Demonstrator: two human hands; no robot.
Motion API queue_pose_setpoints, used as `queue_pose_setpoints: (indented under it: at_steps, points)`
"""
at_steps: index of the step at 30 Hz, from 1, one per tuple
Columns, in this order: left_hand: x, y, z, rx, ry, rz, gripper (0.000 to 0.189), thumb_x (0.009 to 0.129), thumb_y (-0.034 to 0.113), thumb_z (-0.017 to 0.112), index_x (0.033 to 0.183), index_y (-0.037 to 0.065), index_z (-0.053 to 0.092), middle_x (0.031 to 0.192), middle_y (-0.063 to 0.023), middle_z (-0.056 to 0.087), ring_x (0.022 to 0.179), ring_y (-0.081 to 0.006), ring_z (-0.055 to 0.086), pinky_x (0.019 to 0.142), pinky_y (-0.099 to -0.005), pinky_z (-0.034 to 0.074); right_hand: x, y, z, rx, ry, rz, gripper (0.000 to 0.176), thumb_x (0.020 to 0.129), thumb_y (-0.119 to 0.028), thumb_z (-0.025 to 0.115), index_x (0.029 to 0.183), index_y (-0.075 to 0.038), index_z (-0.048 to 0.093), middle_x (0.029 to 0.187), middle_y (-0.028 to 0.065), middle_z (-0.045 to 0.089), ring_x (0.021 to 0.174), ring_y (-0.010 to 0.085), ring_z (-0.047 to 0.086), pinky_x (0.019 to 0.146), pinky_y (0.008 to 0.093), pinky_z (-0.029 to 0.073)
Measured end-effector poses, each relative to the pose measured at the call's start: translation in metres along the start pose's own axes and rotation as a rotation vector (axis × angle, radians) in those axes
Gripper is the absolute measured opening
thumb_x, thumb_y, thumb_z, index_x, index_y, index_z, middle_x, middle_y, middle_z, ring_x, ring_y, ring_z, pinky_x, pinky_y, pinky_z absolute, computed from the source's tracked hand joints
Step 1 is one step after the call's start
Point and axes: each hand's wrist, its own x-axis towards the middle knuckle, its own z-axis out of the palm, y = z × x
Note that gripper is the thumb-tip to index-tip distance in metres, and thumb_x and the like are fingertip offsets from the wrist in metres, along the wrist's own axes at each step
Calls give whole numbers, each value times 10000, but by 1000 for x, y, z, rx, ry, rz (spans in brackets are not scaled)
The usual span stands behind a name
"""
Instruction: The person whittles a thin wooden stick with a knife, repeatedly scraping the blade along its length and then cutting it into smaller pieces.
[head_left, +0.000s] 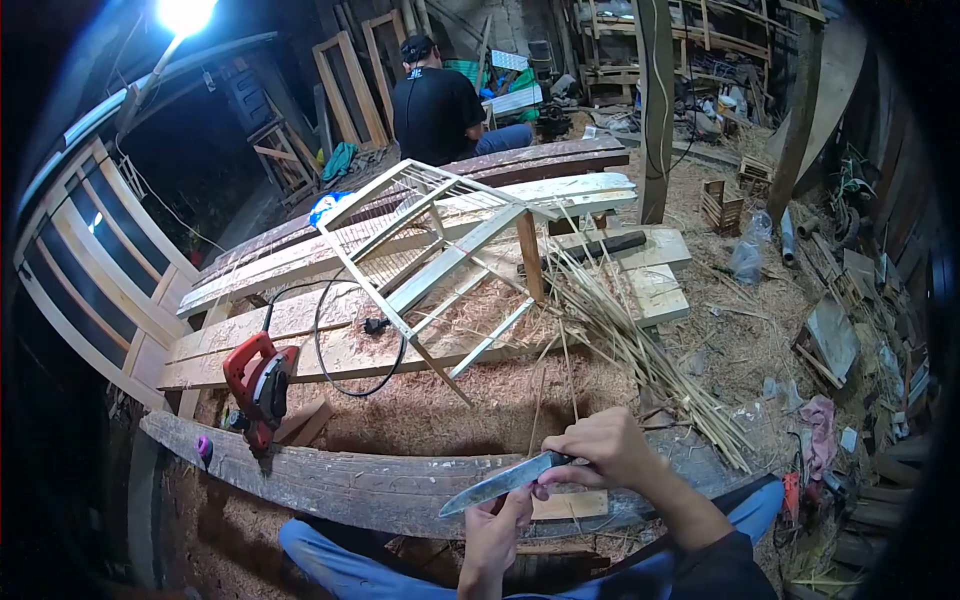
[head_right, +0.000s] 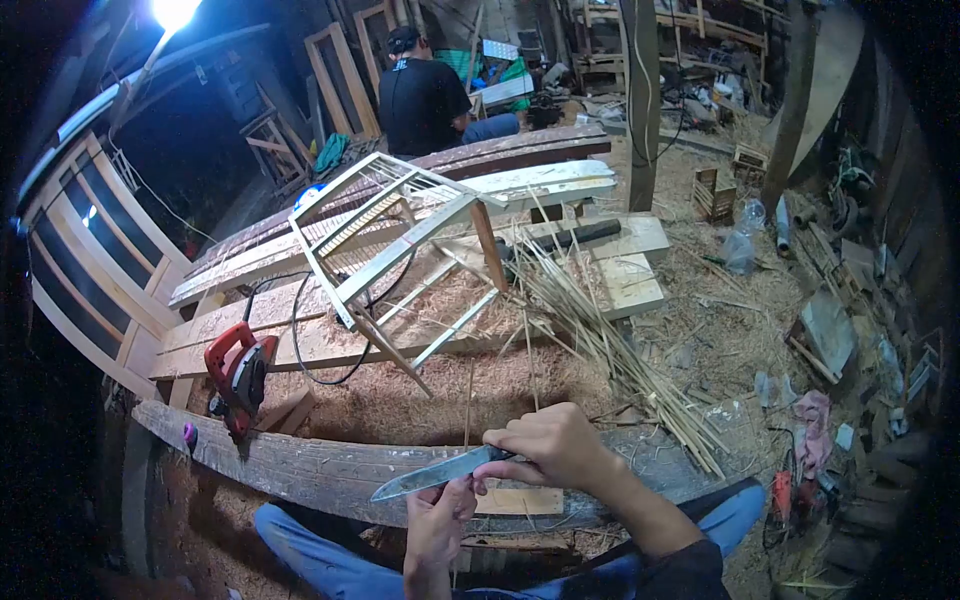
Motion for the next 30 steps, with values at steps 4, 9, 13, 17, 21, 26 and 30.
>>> queue_pose_setpoints:
  at_steps: [4,9,13,17,21,26,30]
  points:
    - [-4,7,4,-47,63,-115,186,981,95,630,1134,-9,628,905,-76,671,625,-46,477,501,-200,331,-1,0,-1,25,24,2,366,742,-413,832,858,-75,751,660,24,652,523,202,609,467,335,422]
    - [-7,8,7,-15,99,-135,175,966,94,651,1121,20,618,861,-32,623,653,-39,467,501,-188,306,-2,3,-5,25,48,-16,369,738,-427,833,876,-91,767,671,0,672,519,160,608,459,293,432]
    - [-8,20,10,-47,82,-153,116,967,93,649,1058,28,619,791,1,549,631,-28,420,491,-172,273,2,2,-11,-1,46,-6,364,729,-428,836,865,-99,763,653,-6,654,521,157,603,467,294,432]
    - [-9,31,4,13,165,-161,102,980,104,627,1041,23,620,763,12,512,615,-23,389,482,-174,257,3,2,-17,-160,49,18,360,751,-487,806,808,-137,742,608,-27,603,505,142,576,462,290,405]
    - [-11,39,-8,-41,65,-137,233,995,88,618,1194,-33,630,805,18,542,631,-9,394,497,-161,278,4,-1,-13,-262,82,37,360,833,-486,749,763,-134,724,564,-15,578,477,156,567,457,293,391]
    - [-28,64,-43,21,68,-16,295,1001,90,596,1261,-49,613,758,6,509,616,-28,384,485,-174,267,2,20,-68,-367,480,356,386,863,-473,736,779,-97,719,539,19,572,457,179,567,452,325,399]
    - [-11,57,-25,64,98,-39,299,1001,109,600,1267,-27,611,733,8,492,609,-32,382,481,-180,261,-2,5,-45,-323,390,138,411,842,-491,752,795,-84,728,562,23,599,472,186,583,464,318,421]
